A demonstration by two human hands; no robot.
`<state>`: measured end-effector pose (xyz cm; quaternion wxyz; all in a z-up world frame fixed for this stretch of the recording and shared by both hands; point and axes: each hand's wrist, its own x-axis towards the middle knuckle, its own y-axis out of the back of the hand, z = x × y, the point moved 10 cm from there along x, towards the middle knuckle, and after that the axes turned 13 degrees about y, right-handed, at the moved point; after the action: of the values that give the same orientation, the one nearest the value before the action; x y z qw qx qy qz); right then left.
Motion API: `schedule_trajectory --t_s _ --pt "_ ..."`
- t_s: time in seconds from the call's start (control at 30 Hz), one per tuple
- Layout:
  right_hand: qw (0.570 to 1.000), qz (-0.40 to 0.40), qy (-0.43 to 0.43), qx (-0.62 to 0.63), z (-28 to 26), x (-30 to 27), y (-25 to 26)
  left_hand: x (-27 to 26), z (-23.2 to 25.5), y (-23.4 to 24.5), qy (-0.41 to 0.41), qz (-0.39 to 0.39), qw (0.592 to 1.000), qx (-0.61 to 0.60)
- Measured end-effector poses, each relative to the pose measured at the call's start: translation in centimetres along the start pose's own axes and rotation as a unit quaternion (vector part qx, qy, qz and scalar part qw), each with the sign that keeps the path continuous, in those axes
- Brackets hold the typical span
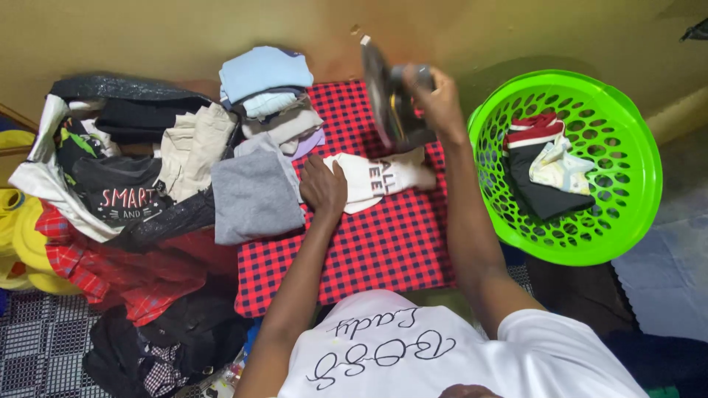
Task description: Ironing and folding small pieces of clothing on a table.
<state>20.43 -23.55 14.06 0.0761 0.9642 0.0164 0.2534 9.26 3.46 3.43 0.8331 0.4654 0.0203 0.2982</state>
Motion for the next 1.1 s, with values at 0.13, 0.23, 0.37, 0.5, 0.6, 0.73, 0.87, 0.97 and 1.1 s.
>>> schedule_trajectory --t_s 0.13,0.23,0.37,0.5,0.6,0.73,0.87,0.97,1.1 --pt "0.984 0.129 -0.036 0.115 5.2 3.5 2.7 0.3 0.1 0.1 0.008 -0.008 1.0 0.007" --pt "0.938 0.245 -0.018 0.245 12.1 5.5 5.0 0.3 0.5 0.5 -0.005 -0.002 1.0 0.01" --pt "0.87 0.349 -0.023 0.348 19.8 5.8 6.1 0.4 0.7 0.8 -0.005 -0.01 1.0 -0.009" --pt "0.852 0.384 -0.042 0.354 24.1 5.3 5.7 0.4 0.9 1.1 -0.015 -0.008 0.999 -0.027" --pt "0.852 0.378 -0.045 0.361 24.6 5.1 4.7 0.4 1.2 1.4 -0.024 -0.004 0.999 -0.032" --pt "0.857 0.376 -0.045 0.35 24.5 4.0 3.9 0.5 0.9 0.7 -0.018 -0.028 0.999 -0.023" --pt "0.875 0.341 -0.05 0.34 24.1 4.2 3.8 0.4 0.8 0.5 -0.013 -0.027 0.999 -0.017" --pt "0.911 0.316 -0.082 0.252 20.9 2.8 4.8 0.3 0.8 0.9 -0.019 -0.013 0.999 -0.027" --pt "0.954 0.29 -0.081 0.012 18.1 -3.4 5.9 0.2 0.3 0.6 -0.014 -0.004 0.999 -0.032"
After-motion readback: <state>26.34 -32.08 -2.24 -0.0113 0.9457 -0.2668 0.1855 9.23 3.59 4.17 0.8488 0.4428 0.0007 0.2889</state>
